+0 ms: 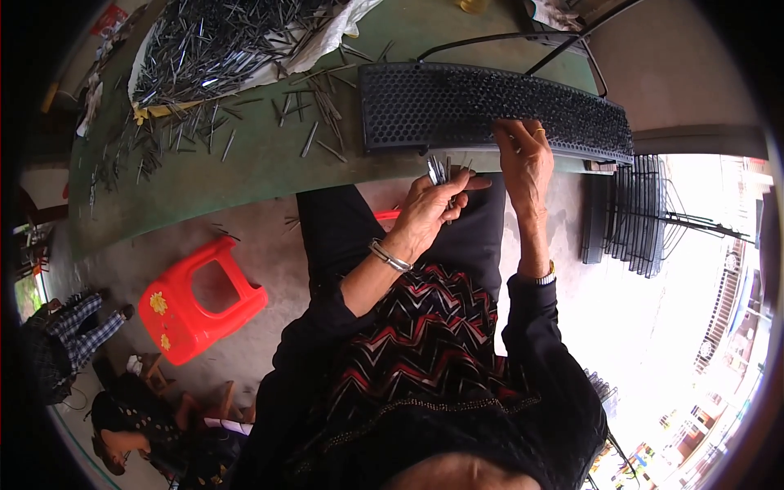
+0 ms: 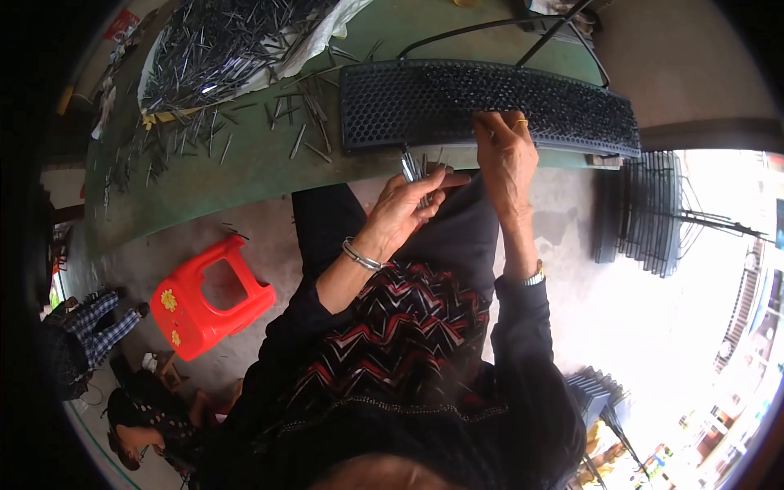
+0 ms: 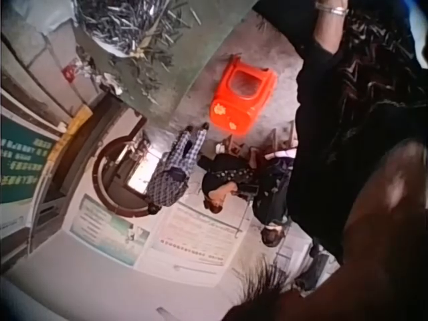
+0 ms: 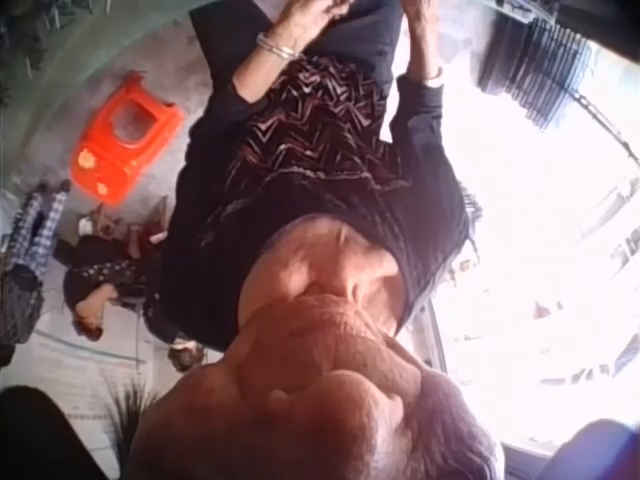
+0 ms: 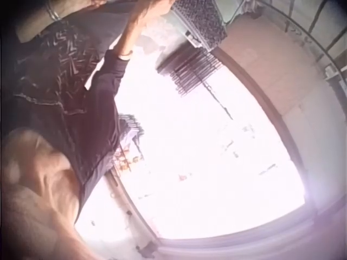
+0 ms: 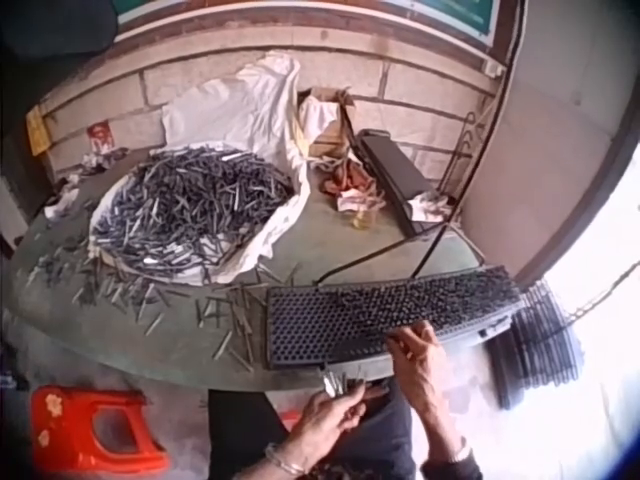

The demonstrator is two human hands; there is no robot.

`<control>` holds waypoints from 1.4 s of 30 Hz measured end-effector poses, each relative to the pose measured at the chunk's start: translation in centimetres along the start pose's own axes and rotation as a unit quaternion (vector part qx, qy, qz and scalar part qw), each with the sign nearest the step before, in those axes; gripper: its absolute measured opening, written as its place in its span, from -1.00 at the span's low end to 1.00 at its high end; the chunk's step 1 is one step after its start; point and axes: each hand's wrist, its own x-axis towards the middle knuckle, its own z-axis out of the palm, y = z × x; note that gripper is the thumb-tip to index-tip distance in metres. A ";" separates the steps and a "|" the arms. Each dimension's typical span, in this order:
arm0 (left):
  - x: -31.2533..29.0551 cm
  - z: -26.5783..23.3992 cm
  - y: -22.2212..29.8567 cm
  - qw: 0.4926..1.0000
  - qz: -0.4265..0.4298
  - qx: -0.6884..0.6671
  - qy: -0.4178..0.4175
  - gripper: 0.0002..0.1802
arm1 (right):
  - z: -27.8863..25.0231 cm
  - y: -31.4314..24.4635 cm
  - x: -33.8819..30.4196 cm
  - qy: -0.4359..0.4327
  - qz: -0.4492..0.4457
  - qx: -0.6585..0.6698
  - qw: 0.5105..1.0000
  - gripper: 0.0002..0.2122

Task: The recorder is manually inserting small metal pins into a perforated metal grate at a workbench.

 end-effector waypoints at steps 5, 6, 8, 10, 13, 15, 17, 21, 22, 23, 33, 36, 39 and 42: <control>-0.2 0.2 0.0 1.000 -0.003 0.012 0.025 -0.76 | -0.2 -0.7 -0.8 -0.012 0.040 0.036 0.998 -0.87; -0.3 0.0 0.0 1.000 -0.002 0.012 0.026 -0.76 | -0.4 -0.8 -1.2 -0.013 0.039 0.036 0.998 -0.87; -0.3 -0.3 -0.1 1.000 0.011 0.014 0.024 -0.74 | -1.1 -1.0 -1.9 -0.169 0.104 0.103 0.975 -0.87; -0.2 -0.2 -0.4 0.999 0.004 0.020 0.030 -0.73 | -1.5 -0.9 -2.6 -0.198 0.090 0.135 0.967 -0.86; -0.6 0.3 -0.3 0.999 -0.004 0.019 0.046 -0.72 | -2.2 -1.0 -2.8 -0.227 0.129 0.265 0.928 -0.86; -0.6 0.6 0.2 0.999 -0.006 0.015 0.052 -0.72 | -2.6 -0.9 -2.5 -0.194 0.208 0.268 0.920 -0.87; -0.7 0.4 0.6 0.998 -0.028 0.023 0.047 -0.69 | -2.4 -1.1 -2.0 -0.115 0.195 0.242 0.943 -0.88; -0.4 -0.4 0.1 0.998 -0.032 0.034 0.049 -0.66 | -1.1 -1.0 -0.8 0.029 0.141 0.191 0.971 -0.91; -0.3 -0.6 -0.2 0.998 -0.030 0.022 0.043 -0.66 | -0.9 -1.0 -0.5 0.056 0.125 0.188 0.973 -0.92; -0.3 -0.6 -0.3 0.999 -0.028 0.010 0.037 -0.65 | -0.6 -1.0 -0.4 0.056 0.125 0.188 0.973 -0.92; -0.3 -0.5 -0.2 0.998 -0.033 -0.022 0.056 -0.65 | 1.9 -0.5 -0.3 0.048 0.091 0.151 0.983 -0.96; -0.3 -0.3 -0.2 0.997 -0.042 -0.024 0.060 -0.65 | 1.9 -1.1 -0.5 0.041 0.000 -0.012 0.999 -0.97; -0.1 -0.2 -0.5 0.997 -0.046 -0.028 0.063 -0.65 | 2.3 -1.2 -0.7 0.025 0.005 -0.079 0.997 -0.90; -0.2 -0.4 -0.5 0.997 -0.043 -0.043 0.041 -0.66 | 1.0 -2.2 -1.0 -0.005 0.046 -0.004 0.999 -0.87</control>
